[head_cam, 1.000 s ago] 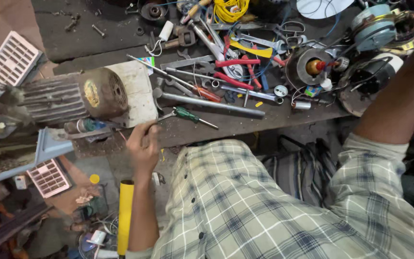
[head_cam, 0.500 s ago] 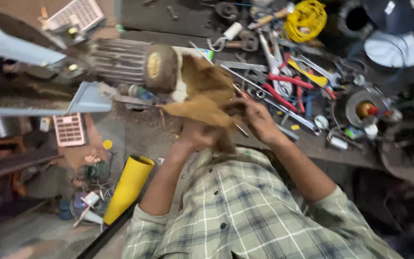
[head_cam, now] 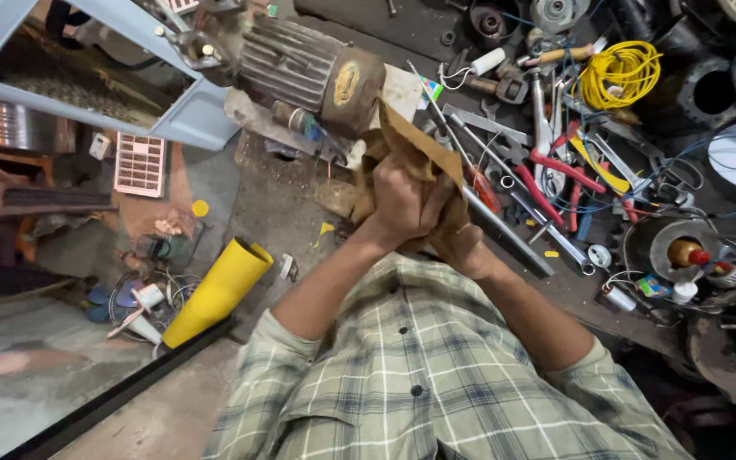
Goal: The person strips and twists wires, then connects them to a motor terminal using pliers and a wrench. They secure the connections and test the setup by plugging a cord into a wall socket.
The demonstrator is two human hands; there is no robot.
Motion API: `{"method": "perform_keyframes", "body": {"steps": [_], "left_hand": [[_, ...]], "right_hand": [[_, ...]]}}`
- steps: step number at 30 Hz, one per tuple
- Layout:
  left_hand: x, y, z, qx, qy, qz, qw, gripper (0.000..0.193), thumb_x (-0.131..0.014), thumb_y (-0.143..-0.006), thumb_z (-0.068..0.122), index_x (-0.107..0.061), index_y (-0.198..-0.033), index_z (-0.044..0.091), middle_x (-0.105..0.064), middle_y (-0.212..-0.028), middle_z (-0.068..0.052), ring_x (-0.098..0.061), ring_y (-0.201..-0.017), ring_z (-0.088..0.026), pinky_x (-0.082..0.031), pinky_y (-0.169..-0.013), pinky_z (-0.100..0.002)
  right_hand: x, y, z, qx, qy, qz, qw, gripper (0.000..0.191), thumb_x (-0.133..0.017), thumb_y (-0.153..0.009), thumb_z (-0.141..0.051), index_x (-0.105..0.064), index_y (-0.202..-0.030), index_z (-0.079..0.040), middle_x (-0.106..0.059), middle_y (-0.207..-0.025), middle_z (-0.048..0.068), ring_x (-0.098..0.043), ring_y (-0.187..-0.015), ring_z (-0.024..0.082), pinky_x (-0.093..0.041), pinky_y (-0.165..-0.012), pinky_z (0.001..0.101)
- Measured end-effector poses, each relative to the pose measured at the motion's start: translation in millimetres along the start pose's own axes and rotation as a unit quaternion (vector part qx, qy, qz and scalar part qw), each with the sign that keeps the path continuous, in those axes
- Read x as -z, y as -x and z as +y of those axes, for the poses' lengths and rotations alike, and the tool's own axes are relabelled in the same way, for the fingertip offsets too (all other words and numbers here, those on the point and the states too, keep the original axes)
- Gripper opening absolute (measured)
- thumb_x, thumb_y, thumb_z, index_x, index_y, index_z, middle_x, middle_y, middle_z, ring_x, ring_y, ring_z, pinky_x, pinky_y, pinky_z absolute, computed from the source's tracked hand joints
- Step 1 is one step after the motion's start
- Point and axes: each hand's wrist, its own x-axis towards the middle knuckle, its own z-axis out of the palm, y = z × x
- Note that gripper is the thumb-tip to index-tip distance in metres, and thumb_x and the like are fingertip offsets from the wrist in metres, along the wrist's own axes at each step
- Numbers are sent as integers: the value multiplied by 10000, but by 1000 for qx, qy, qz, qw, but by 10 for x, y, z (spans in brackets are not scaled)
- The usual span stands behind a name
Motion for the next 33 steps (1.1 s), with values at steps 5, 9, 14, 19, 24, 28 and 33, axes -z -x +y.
{"method": "perform_keyframes", "body": {"steps": [5, 9, 14, 19, 24, 28, 33], "left_hand": [[-113, -17, 329, -29, 24, -25, 999, 400, -693, -939, 426, -709, -1157, 91, -716, -1145, -115, -689, -1079, -331, -521, -982, -498], [-409, 202, 493, -61, -67, -69, 994, 618, -640, -874, 544, -653, -1241, 46, -646, -1306, -211, -602, -1263, -394, -476, -1084, -548], [-708, 551, 189, 27, -1, -211, 977, 617, -557, -1025, 581, -631, -1366, 73, -637, -1345, -191, -612, -1267, -372, -494, -1094, -511], [-815, 820, 66, 7, -7, -198, 980, 679, -576, -986, 563, -585, -1341, -15, -606, -1328, -256, -620, -1217, -423, -493, -1059, -525], [-828, 851, 17, -57, 36, -173, 983, 714, -604, -999, 532, -514, -1369, -72, -576, -1353, -276, -592, -1254, -452, -481, -1099, -536], [-746, 784, 39, -68, 22, -196, 978, 707, -636, -1002, 498, -524, -1400, -76, -585, -1344, -282, -600, -1232, -450, -497, -1052, -526], [-536, 622, 47, -55, 22, -195, 979, 589, -657, -997, 503, -553, -1401, 88, -664, -1311, -177, -643, -1211, -369, -530, -1025, -467]], "right_hand": [[216, 30, 68, 102, 37, 80, 991, 847, -406, -1004, -677, -261, -1648, -145, -351, -1688, 55, -368, -1552, 220, -272, -1305, 428], [475, -26, -85, 146, 14, 209, 967, 690, -494, -1080, -537, -343, -1594, -103, -434, -1606, 82, -462, -1461, 243, -343, -1269, 445], [575, -27, -178, 195, -2, 253, 947, 530, -547, -1170, -418, -477, -1508, -16, -588, -1397, 158, -622, -1208, 288, -522, -1064, 467], [502, -25, -221, 94, -44, 368, 924, 544, -508, -1030, -475, -583, -1362, -51, -716, -1254, 78, -714, -1116, 211, -592, -982, 360], [497, -58, -367, 23, -32, 352, 935, 479, -550, -1056, -424, -623, -1294, -14, -719, -1184, 90, -712, -1049, 201, -588, -941, 355], [634, -60, -352, 23, -46, 345, 937, 386, -573, -1087, -386, -636, -1249, -41, -702, -1139, 72, -696, -1013, 191, -582, -897, 356], [1031, -46, -327, 11, 30, 336, 941, 392, -577, -1078, -382, -684, -1194, -24, -712, -1122, 83, -695, -988, 196, -585, -849, 347]]}}
